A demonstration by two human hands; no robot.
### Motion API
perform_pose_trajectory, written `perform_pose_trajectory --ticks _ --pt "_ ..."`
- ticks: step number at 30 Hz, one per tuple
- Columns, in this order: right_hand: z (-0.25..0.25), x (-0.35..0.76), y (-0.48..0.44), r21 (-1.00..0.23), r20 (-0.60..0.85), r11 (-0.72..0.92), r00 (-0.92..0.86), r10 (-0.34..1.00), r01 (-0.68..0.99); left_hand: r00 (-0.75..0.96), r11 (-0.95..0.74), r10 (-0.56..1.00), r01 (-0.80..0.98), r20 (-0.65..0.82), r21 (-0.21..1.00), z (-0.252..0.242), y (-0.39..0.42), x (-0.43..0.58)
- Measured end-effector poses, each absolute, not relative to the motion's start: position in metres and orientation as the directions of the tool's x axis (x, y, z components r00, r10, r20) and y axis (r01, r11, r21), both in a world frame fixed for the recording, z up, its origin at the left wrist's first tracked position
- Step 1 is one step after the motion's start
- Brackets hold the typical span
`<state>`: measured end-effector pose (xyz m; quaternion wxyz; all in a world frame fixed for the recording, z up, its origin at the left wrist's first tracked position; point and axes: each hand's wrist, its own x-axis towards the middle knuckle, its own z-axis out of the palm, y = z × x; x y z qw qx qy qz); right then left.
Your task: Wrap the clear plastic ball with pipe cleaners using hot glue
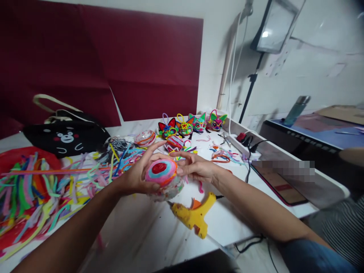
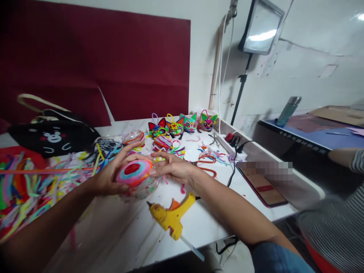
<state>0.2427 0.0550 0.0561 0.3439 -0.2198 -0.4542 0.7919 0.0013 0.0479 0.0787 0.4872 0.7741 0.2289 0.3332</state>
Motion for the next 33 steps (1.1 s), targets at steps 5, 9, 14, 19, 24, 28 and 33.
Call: perform_pose_trajectory --ticks 5,9,14,19,24,28,33 --pt "0.051 0.258 0.052 -0.838 -0.026 -0.328 -0.569 0.822 -0.437 0.698 -0.312 0.683 0.013 0.215 0.95 0.077 0.065 0.02" --pt "0.045 0.262 0.053 -0.812 -0.012 -0.293 -0.488 0.873 -0.504 0.699 -0.274 0.692 0.028 0.177 0.961 0.075 0.073 0.027" --pt "0.041 0.264 0.055 -0.782 0.016 -0.26 -0.435 0.9 -0.566 0.673 -0.33 0.712 0.071 0.199 0.941 0.08 0.079 0.029" --pt "0.039 0.266 0.055 -0.77 0.034 -0.234 -0.405 0.914 -0.594 0.64 -0.388 0.727 0.084 0.249 0.918 0.078 0.085 0.028" --pt "0.038 0.265 0.055 -0.767 0.034 -0.227 -0.392 0.919 -0.6 0.657 -0.38 0.718 0.091 0.232 0.92 0.08 0.087 0.029" --pt "0.039 0.265 0.055 -0.763 0.032 -0.213 -0.366 0.93 -0.61 0.675 -0.376 0.707 0.104 0.212 0.921 0.084 0.085 0.03" --pt "0.044 0.261 0.05 -0.759 0.03 -0.176 -0.304 0.952 -0.626 0.53 -0.42 0.808 0.208 0.259 0.884 0.082 0.071 0.041"
